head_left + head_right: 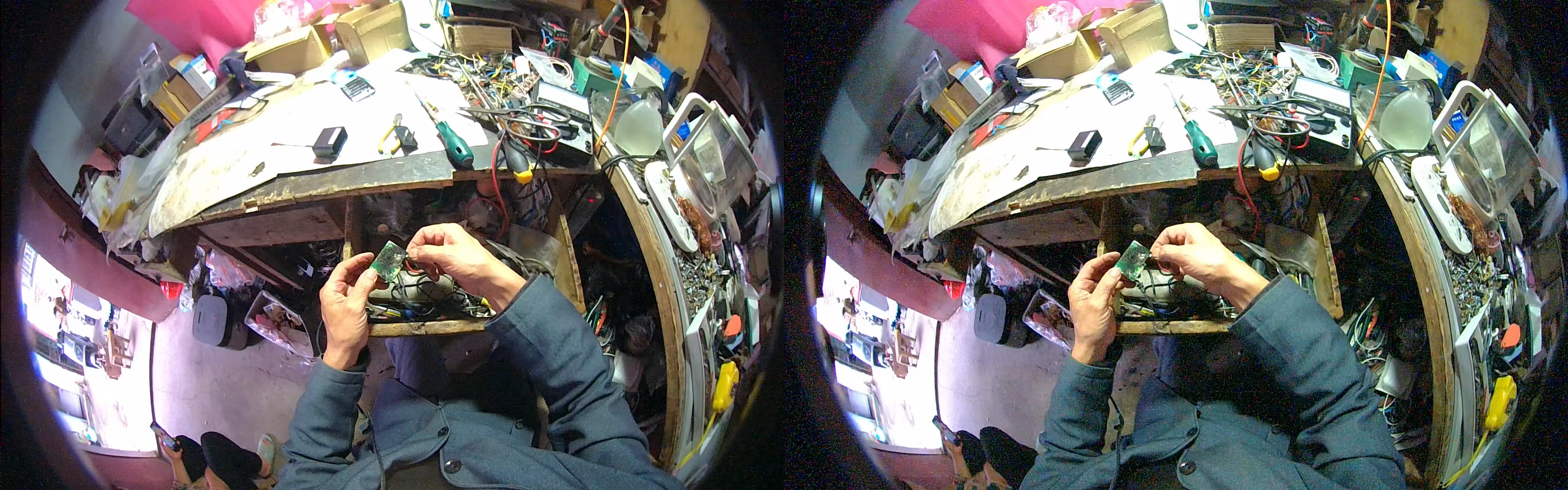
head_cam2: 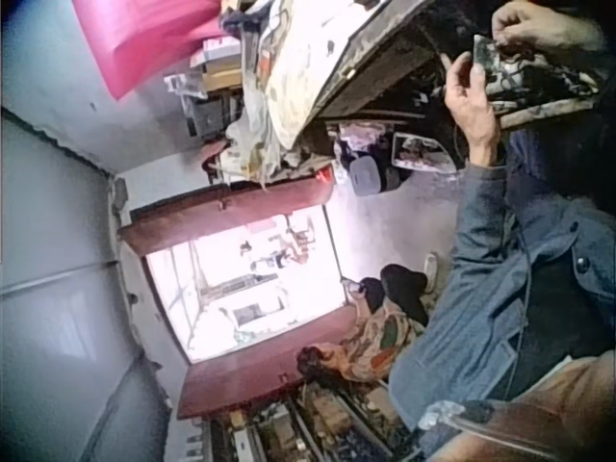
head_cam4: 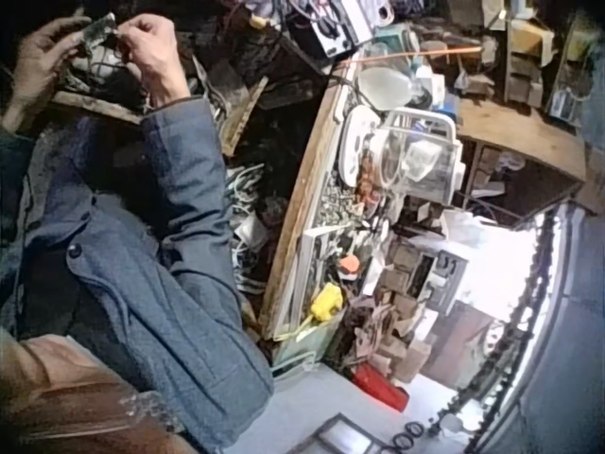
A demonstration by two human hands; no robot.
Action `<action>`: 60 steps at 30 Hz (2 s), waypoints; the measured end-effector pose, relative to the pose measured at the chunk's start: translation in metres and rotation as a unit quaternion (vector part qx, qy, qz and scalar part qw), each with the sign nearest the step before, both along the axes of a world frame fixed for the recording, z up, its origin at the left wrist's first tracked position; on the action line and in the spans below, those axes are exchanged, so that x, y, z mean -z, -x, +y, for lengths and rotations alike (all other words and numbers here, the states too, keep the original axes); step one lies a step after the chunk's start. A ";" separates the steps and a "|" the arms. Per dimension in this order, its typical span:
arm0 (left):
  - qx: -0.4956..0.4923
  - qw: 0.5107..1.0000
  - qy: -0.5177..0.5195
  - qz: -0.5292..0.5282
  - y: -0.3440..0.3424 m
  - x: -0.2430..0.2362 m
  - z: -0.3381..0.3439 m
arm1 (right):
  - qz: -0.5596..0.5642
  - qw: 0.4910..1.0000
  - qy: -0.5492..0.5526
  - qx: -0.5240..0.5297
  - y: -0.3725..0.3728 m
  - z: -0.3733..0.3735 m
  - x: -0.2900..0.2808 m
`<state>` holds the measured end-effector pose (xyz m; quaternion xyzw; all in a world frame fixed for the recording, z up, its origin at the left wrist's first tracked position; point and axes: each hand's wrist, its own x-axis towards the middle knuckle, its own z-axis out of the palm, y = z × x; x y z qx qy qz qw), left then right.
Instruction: The person uses pliers to cut wires and remove a casing from a small electronic device. They then handle the exposed circuit board and components, inspecting the internal parts.
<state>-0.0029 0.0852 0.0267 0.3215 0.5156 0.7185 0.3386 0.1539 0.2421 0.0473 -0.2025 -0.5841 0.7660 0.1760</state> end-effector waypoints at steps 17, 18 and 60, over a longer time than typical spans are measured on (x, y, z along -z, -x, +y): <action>-0.011 1.000 -0.020 0.005 -0.006 -0.003 -0.003 | -0.005 1.000 -0.013 0.005 0.002 -0.001 0.002; -0.008 1.000 -0.021 0.004 -0.006 -0.003 -0.003 | -0.005 1.000 -0.013 0.006 0.002 -0.001 0.003; 0.007 0.997 -0.042 0.067 -0.012 -0.005 -0.005 | -0.008 0.999 0.031 0.003 -0.001 -0.001 -0.002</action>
